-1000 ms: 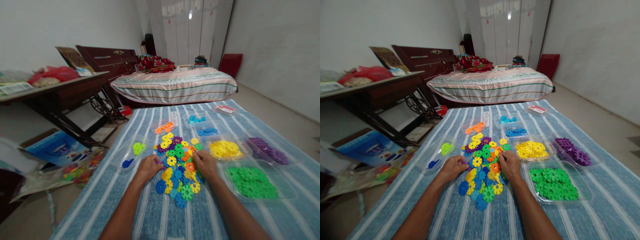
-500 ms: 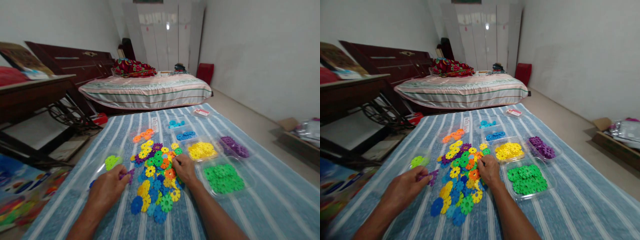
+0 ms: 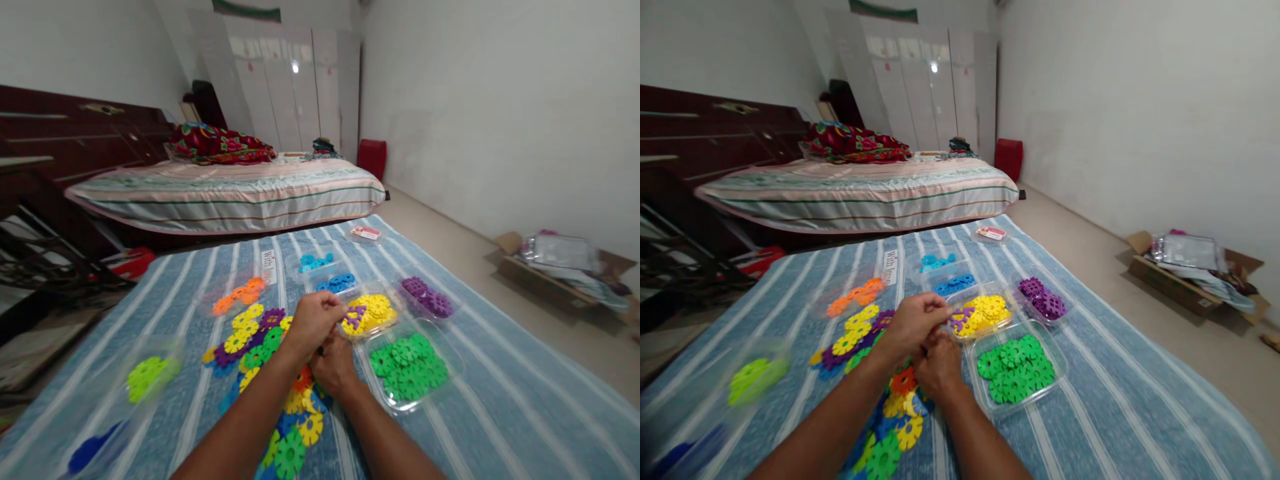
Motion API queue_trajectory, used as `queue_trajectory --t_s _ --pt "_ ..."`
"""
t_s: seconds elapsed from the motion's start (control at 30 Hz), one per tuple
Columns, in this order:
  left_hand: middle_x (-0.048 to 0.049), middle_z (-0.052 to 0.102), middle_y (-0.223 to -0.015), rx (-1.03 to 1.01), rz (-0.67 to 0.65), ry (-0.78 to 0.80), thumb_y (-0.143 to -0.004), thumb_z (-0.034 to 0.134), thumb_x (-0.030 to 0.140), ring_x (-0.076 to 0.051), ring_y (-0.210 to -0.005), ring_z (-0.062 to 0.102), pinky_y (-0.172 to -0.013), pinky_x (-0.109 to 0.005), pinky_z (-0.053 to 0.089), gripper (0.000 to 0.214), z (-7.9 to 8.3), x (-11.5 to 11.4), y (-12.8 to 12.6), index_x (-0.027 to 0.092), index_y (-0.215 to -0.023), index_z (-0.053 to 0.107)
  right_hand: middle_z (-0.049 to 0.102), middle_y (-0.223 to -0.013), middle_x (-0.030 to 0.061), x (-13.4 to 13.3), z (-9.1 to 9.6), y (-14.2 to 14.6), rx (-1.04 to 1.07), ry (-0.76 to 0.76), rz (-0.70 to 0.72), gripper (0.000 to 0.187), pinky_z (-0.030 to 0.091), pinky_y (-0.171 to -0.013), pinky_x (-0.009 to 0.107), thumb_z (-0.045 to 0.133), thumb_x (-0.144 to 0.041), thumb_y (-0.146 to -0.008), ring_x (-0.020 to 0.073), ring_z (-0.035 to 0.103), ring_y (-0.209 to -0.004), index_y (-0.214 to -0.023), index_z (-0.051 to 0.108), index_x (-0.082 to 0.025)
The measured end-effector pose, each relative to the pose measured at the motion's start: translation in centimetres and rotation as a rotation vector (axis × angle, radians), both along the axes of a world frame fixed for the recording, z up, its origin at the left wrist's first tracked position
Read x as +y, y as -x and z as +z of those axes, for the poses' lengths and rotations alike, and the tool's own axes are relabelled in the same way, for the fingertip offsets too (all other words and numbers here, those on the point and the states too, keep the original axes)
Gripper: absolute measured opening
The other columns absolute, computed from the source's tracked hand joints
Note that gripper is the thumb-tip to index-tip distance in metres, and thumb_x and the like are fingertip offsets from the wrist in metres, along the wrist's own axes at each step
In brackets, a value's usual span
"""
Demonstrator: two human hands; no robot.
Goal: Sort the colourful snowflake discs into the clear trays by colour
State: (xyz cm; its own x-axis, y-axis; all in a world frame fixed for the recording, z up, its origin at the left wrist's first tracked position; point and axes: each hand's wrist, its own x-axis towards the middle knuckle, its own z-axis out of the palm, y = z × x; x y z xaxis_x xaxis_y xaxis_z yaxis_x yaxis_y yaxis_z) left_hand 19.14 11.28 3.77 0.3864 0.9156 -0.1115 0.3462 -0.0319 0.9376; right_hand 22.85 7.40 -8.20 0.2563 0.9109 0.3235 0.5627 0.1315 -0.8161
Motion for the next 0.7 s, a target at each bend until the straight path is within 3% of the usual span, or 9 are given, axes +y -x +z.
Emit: queue_trajectory --t_s 0.13,0.2,0.27,0.43,0.53,0.7 --pt "0.0027 0.06 -0.063 -0.202 -0.146 0.086 -0.066 0.073 0.034 -0.009 -0.053 0.059 -0.051 -0.021 0.046 0.028 1.6 1.4 -7.0 0.015 -0.082 0.06 0.072 -0.092 0.0076 0.1 0.2 0.1 0.133 -0.037 0.037 0.021 0.049 -0.074 0.029 0.054 -0.03 -0.082 0.0222 0.064 -0.085 -0.091 0.07 -0.019" --pt "-0.0008 0.064 -0.075 -0.212 -0.202 0.136 -0.068 0.073 0.035 -0.012 -0.061 0.064 -0.054 -0.022 0.048 0.032 2.1 1.7 -8.9 0.015 -0.09 0.059 0.071 -0.094 0.0065 0.3 0.2 0.2 0.18 -0.021 0.039 0.023 0.05 -0.076 0.03 0.051 -0.031 -0.085 0.0219 0.063 -0.087 -0.094 0.069 -0.02" --pt "-0.0021 0.065 -0.075 -0.108 -0.261 0.086 -0.07 0.07 0.034 -0.014 -0.064 0.066 -0.054 -0.023 0.047 0.027 2.0 1.7 -9.1 0.014 -0.085 0.061 0.071 -0.091 0.0038 0.4 0.1 0.4 0.19 0.01 0.031 0.024 0.05 -0.075 0.031 0.048 -0.029 -0.087 0.0214 0.063 -0.086 -0.095 0.069 -0.021" --pt "-0.0009 0.065 -0.065 0.147 -0.297 -0.178 -0.07 0.061 0.034 -0.016 -0.064 0.064 -0.056 -0.023 0.046 0.019 0.0 1.8 -4.2 0.015 -0.072 0.065 0.069 -0.08 0.0026 0.2 0.1 0.3 0.076 0.014 0.027 0.018 0.045 -0.067 0.028 0.052 -0.024 -0.082 0.0188 0.06 -0.074 -0.082 0.069 -0.02" --pt "0.0004 0.065 -0.063 0.213 -0.174 -0.246 -0.069 0.057 0.036 -0.015 -0.062 0.062 -0.056 -0.024 0.046 0.022 -1.2 1.9 0.4 0.016 -0.072 0.066 0.065 -0.069 0.0016 -0.2 0.2 0.0 -0.032 0.009 0.029 0.02 0.039 -0.062 0.025 0.05 -0.022 -0.081 0.0158 0.056 -0.067 -0.07 0.067 -0.02" --pt "0.0 0.065 -0.062 0.344 0.086 -0.295 -0.071 0.052 0.037 -0.016 -0.061 0.061 -0.058 -0.024 0.045 0.024 -3.1 1.0 8.7 0.017 -0.071 0.065 0.061 -0.068 0.0022 -0.6 -0.3 -0.3 -0.111 -0.04 0.008 0.028 0.036 -0.065 0.025 0.048 -0.028 -0.085 0.0152 0.054 -0.07 -0.063 0.063 -0.019"
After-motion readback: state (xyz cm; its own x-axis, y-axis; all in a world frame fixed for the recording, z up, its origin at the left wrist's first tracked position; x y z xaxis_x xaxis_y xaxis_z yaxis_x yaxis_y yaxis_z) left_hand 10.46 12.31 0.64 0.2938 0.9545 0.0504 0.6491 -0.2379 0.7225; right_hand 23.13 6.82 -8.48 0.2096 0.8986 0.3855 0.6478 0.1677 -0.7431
